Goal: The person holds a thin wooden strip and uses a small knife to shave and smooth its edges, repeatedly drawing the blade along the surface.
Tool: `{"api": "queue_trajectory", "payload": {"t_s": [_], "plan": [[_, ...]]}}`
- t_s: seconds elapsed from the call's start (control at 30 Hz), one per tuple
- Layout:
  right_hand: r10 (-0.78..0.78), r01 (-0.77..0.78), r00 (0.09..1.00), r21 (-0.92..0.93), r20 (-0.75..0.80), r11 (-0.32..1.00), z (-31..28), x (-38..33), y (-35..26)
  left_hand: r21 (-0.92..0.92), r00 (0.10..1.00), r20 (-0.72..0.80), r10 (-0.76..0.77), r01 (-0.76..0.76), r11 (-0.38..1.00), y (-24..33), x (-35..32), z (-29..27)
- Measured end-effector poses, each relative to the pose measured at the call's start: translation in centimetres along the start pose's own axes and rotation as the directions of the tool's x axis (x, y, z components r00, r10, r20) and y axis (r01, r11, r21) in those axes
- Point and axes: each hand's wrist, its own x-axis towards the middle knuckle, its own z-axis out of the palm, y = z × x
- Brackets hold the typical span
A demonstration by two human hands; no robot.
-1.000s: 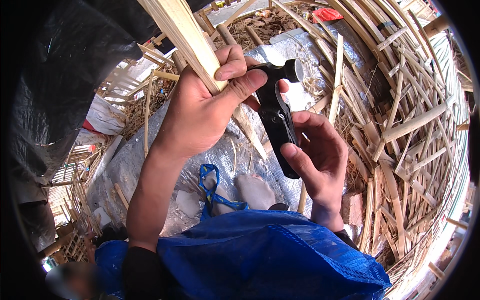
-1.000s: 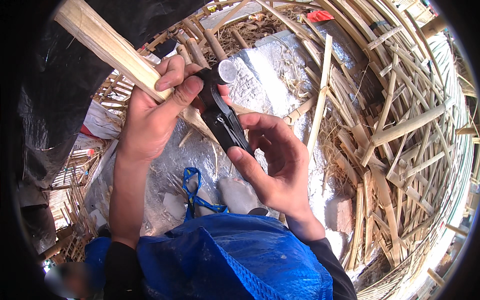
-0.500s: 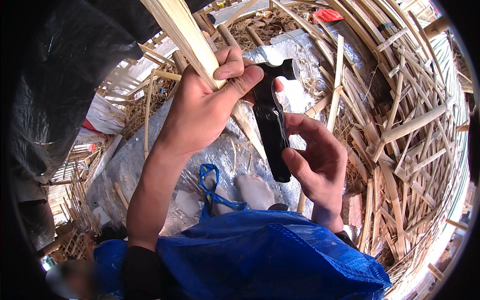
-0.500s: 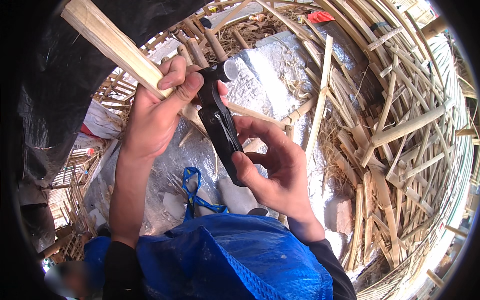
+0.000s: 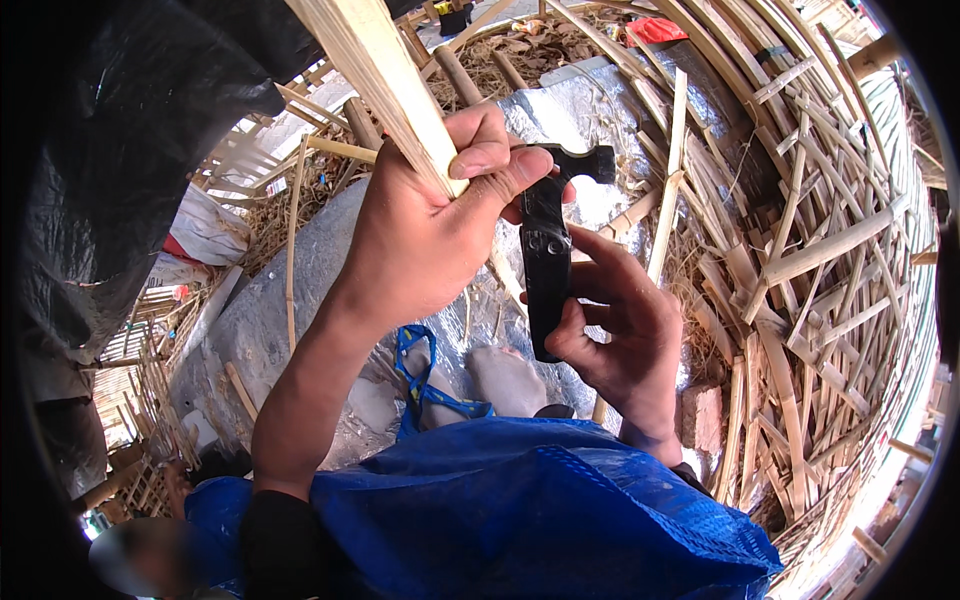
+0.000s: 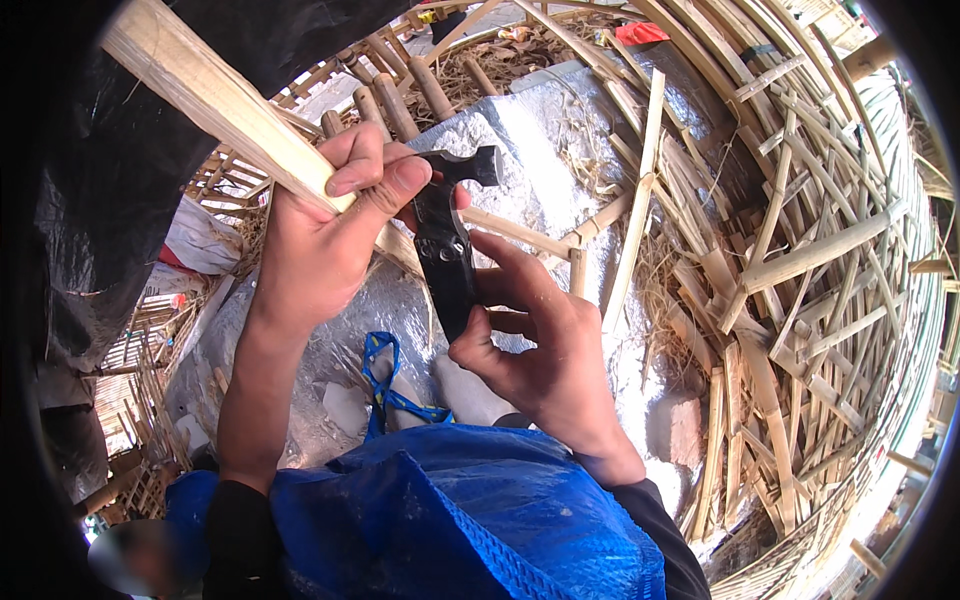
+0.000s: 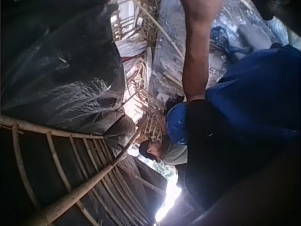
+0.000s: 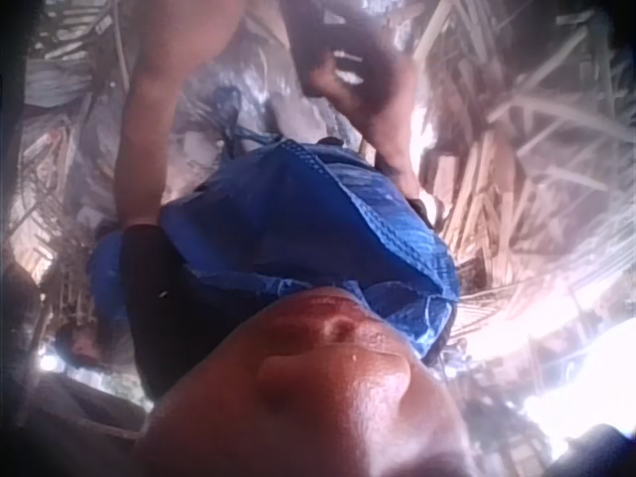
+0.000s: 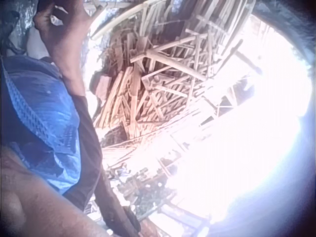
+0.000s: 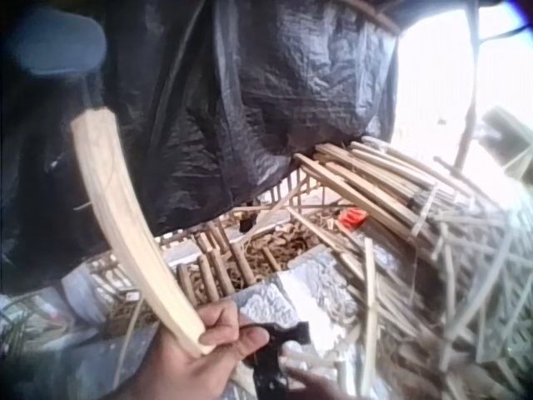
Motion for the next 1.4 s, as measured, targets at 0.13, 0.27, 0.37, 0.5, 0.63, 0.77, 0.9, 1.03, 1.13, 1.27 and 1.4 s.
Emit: {"api": "queue_trajectory", "payload": {"t_s": [0.13, 0.27, 0.37, 0.5, 0.63, 0.77, 0.9, 1.03, 1.13, 1.27, 1.4], "plan": [[0.009, -0.005, 0.999, 0.093, -0.033, 0.996, 0.5, 0.0, 0.0, 0.036, 0.995, -0.026, 0.095, -0.094, 0.995, -1.0, 0.0, 0.1], [0.011, -0.006, 0.999, 0.110, -0.048, 0.994, 0.7, -0.1, 0.2, 0.076, 0.994, -0.036, 0.106, -0.103, 0.992, -0.6, 0.0, 0.3], [0.032, -0.025, 0.999, 0.160, -0.042, 0.987, 0.8, -0.2, 0.1, 0.063, 0.996, -0.040, 0.085, -0.082, 0.995, -0.8, 0.0, 0.3], [0.017, -0.011, 0.999, 0.149, -0.041, 0.989, 0.6, -0.4, 0.1, 0.088, 0.998, 0.001, 0.070, -0.070, 0.994, -0.7, 0.0, -0.1], [0.004, 0.002, 0.999, 0.138, -0.040, 0.990, 0.5, -0.3, 0.5, -0.001, 0.998, -0.035, 0.050, -0.050, 0.999, -0.2, 0.0, 0.7], [0.000, 0.006, 1.000, 0.178, -0.031, 0.984, 0.4, -0.2, 0.5, 0.011, 0.998, -0.023, 0.052, -0.052, 0.999, -0.4, 0.0, 0.5], [0.039, -0.034, 0.999, 0.205, -0.024, 0.978, 0.2, 0.0, 0.2, 0.046, 1.000, -0.016, -0.002, 0.003, 0.999, -0.4, 0.1, 0.4], [0.023, -0.014, 0.999, 0.193, -0.044, 0.981, 0.3, 0.0, 0.6, 0.158, 0.998, -0.012, 0.060, -0.058, 0.986, -0.1, 0.0, 0.3], [0.029, -0.019, 0.999, 0.229, -0.041, 0.973, 0.0, 0.1, 0.5, 0.152, 0.999, -0.022, 0.038, -0.034, 0.988, -0.3, -0.1, 0.3], [0.037, -0.025, 0.998, 0.219, -0.047, 0.975, 0.1, 0.3, 0.6, 0.215, 0.999, -0.038, 0.028, -0.019, 0.976, 0.0, -0.1, 0.4], [0.021, -0.017, 0.987, 0.027, -0.160, 0.999, 0.8, 0.4, 0.4, 0.073, 0.997, -0.068, -0.027, 0.032, 0.997, -0.6, -0.1, 0.3]]}}
